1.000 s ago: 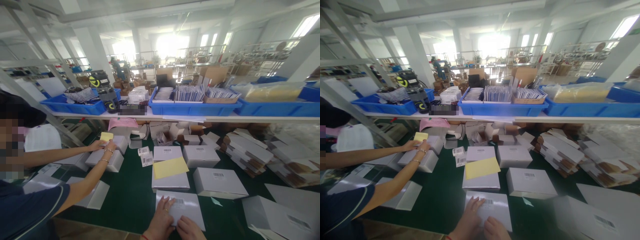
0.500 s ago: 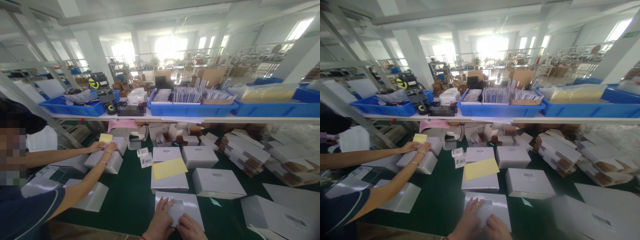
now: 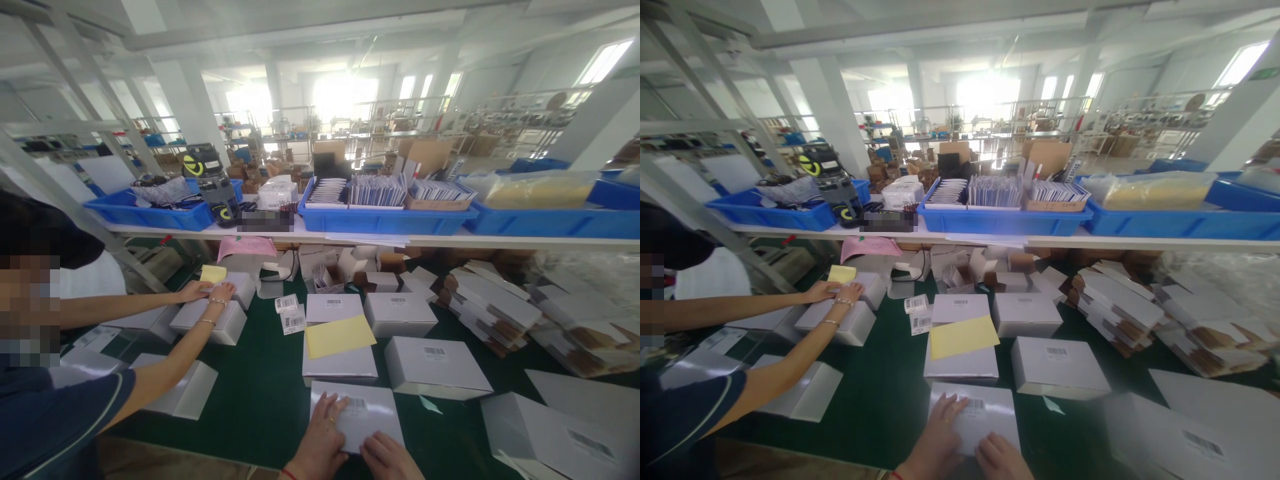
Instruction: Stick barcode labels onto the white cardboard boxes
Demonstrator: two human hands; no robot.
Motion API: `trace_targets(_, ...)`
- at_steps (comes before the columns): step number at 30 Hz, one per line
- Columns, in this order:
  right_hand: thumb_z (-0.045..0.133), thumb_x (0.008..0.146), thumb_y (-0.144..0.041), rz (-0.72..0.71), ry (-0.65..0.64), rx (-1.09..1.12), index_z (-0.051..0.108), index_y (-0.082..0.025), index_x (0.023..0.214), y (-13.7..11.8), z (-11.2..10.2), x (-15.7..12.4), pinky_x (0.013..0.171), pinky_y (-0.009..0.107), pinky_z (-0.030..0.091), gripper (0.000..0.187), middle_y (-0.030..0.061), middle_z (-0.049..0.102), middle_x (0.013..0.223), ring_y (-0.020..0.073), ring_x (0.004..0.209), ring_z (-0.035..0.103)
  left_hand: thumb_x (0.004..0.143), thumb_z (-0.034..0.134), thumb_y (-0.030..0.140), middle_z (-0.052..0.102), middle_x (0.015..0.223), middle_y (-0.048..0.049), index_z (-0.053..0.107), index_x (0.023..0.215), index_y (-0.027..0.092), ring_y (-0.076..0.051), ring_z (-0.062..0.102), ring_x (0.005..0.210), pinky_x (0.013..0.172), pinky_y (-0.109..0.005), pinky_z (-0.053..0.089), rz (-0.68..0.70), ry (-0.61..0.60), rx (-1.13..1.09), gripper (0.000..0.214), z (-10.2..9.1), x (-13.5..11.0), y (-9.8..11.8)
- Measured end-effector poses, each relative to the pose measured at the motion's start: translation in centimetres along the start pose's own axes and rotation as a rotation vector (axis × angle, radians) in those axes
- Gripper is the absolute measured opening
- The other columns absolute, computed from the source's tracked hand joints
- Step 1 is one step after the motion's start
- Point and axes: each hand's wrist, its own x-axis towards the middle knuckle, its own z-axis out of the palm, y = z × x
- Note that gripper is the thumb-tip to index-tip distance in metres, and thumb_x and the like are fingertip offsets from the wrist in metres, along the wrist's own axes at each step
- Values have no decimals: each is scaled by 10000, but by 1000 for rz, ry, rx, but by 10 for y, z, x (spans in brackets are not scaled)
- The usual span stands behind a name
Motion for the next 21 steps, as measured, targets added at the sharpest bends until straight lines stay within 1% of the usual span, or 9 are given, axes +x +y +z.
trace_targets(3,484,920,-137,33,-5,10,588,-210,908,-7,8,6,598,295,461,128,34,632,821,193,692,566,846,673,440,220,1662,-38,774,922,204,-384,158,1514,1263,-600,57,0,-19,3,267,-4,0,2)
trace_targets(4,528,868,-112,74,-6,17,583,-209,947,-10,13,9,618,292,481,137,41,633,852,201,719,573,864,648,462,222,1661,-44,768,965,209,-380,157,1516,1265,-595,47,8,-28,-7,298,-6,0,2)
trace_targets(6,569,784,-48,173,-8,38,562,-208,991,-15,23,11,660,279,514,262,44,622,901,204,775,588,892,591,523,222,1661,-48,749,1052,220,-371,154,1519,1268,-587,42,18,-38,-35,376,-9,0,2)
trace_targets(8,568,714,20,242,-1,56,543,-213,968,-16,34,8,686,279,531,346,39,610,913,204,797,593,894,588,522,218,1663,-40,742,1068,223,-364,157,1519,1271,-580,40,22,-42,-43,378,-9,0,1)
trace_targets(11,531,637,90,273,21,59,524,-219,900,-12,49,-8,676,307,526,406,29,599,862,214,756,585,841,674,412,183,1673,-15,762,926,197,-370,146,1519,1271,-573,14,17,-24,-2,248,-4,-1,-2)
trace_targets(13,508,620,107,293,31,65,519,-217,889,-8,59,-19,675,319,521,422,27,592,837,218,746,584,816,698,374,165,1678,2,759,851,186,-361,142,1521,1272,-559,-2,26,0,10,201,2,-1,-5)
trace_targets(16,529,626,62,349,35,93,522,-214,885,-4,70,-24,658,322,512,378,35,590,829,224,741,582,804,713,372,195,1671,-2,758,845,187,-361,155,1518,1269,-568,14,34,12,-7,194,11,0,-10)
trace_targets(19,519,601,-4,388,32,134,527,-221,830,-3,73,-19,627,303,500,316,34,602,805,215,713,577,801,726,425,242,1656,-33,756,812,179,-395,180,1506,1254,-607,63,26,3,-75,248,12,1,-11)
trace_targets(21,481,604,-17,406,29,175,535,-232,804,-3,64,-17,625,274,499,299,21,618,792,194,704,589,762,764,468,365,1602,-56,736,748,181,-396,272,1469,1239,-602,154,6,19,-171,289,1,2,-8)
